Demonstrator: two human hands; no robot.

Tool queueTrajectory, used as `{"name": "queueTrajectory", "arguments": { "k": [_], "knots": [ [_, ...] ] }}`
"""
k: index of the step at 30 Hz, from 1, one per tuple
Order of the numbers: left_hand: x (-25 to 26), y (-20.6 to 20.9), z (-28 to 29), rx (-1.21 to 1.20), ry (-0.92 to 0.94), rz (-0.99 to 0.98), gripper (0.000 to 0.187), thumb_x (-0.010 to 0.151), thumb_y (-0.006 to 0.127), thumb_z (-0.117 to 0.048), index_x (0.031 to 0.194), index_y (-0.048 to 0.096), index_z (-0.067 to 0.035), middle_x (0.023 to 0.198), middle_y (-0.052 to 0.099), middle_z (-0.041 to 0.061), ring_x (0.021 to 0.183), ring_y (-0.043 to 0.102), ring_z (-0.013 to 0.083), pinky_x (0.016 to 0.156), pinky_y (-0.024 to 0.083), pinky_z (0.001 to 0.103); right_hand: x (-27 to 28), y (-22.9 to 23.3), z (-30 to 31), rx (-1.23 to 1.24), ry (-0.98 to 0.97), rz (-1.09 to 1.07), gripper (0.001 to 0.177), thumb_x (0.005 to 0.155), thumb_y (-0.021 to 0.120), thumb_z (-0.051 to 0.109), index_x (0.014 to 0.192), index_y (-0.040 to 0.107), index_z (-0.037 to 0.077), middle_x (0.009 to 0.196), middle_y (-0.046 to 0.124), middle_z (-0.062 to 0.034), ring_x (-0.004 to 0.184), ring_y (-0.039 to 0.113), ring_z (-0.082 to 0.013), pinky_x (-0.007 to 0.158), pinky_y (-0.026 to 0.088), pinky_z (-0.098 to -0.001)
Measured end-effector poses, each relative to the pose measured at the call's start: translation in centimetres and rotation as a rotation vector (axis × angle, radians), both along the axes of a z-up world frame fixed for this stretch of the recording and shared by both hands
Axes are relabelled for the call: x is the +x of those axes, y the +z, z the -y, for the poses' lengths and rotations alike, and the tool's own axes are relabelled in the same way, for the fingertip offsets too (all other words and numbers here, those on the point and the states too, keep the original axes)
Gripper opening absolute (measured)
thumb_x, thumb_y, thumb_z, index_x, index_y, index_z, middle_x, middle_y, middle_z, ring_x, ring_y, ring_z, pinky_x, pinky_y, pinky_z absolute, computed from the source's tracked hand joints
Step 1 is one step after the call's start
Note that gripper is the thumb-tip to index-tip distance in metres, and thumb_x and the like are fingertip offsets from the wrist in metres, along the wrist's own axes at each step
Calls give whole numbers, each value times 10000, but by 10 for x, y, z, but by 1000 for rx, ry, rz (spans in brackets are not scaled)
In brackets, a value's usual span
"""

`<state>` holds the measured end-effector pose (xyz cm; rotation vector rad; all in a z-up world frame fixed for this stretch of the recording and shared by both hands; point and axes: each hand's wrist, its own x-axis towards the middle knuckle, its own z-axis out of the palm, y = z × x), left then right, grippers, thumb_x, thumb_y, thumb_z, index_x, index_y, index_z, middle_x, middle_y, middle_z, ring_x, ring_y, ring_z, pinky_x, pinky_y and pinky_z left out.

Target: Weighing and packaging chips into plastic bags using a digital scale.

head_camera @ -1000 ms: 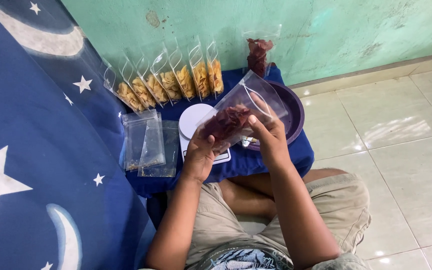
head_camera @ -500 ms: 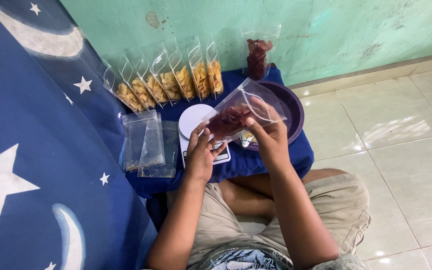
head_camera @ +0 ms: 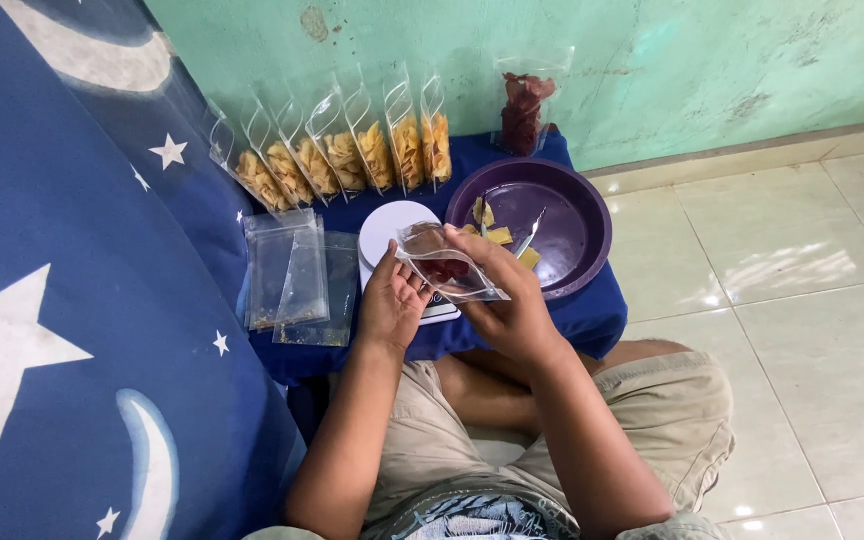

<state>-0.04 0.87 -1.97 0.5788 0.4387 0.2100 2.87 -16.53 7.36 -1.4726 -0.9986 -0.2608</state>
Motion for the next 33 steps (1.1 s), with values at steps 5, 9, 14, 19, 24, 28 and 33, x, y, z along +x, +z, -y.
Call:
{"name": "queueTrajectory", "arguments": {
  "k": [5,9,14,19,24,28,33],
  "knots": [
    [0,-4,0,-2,0,-8,441,918,728,-423,1269,681,-160,1237,654,25,1226,613,234,1133,433,463,0,2,2,-30,12,27,536,839,805,61,1337,622,-9,1289,674,-254,1203,639,-492,1003,504,-584],
    [0,-3,1,21,43,-25,411,907,744,-334,1277,666,-171,1198,657,46,1204,616,244,1124,440,492,1,2,4,-68,7,52,528,852,803,104,1341,629,8,1282,666,-257,1179,649,-497,972,513,-583],
    [3,-13,-3,-23,74,-27,470,942,697,-278,1378,607,-128,1218,644,66,1228,606,260,1144,410,505,2,-10,6,-105,1,23,535,844,813,118,1341,639,23,1266,680,-246,1169,647,-503,956,515,-585],
    [6,-26,-8,-59,91,-82,489,886,763,-264,1343,634,-150,1219,646,63,1138,639,252,1103,433,544,-1,-6,7,-159,-19,-12,558,846,819,139,1361,625,43,1271,679,-238,1168,643,-506,941,514,-606],
    [7,-19,-6,0,131,-92,539,905,740,-253,1407,580,-143,1308,598,71,1182,609,246,1100,405,553,-2,-1,11,-223,12,-64,595,845,810,149,1384,589,34,1242,673,-283,1130,632,-560,905,505,-656],
    [5,-3,1,52,124,-96,540,920,717,-269,1423,558,-153,1338,594,71,1216,604,232,1094,415,521,-3,6,14,-230,10,-77,575,854,801,157,1377,593,41,1241,677,-272,1127,644,-542,909,514,-641],
    [1,11,7,144,127,-52,566,939,692,-251,1468,518,-151,1395,574,72,1218,601,225,1062,451,481,0,8,20,-238,68,-82,562,870,765,115,1394,582,29,1292,653,-267,1214,611,-516,983,489,-617]
  ]
}}
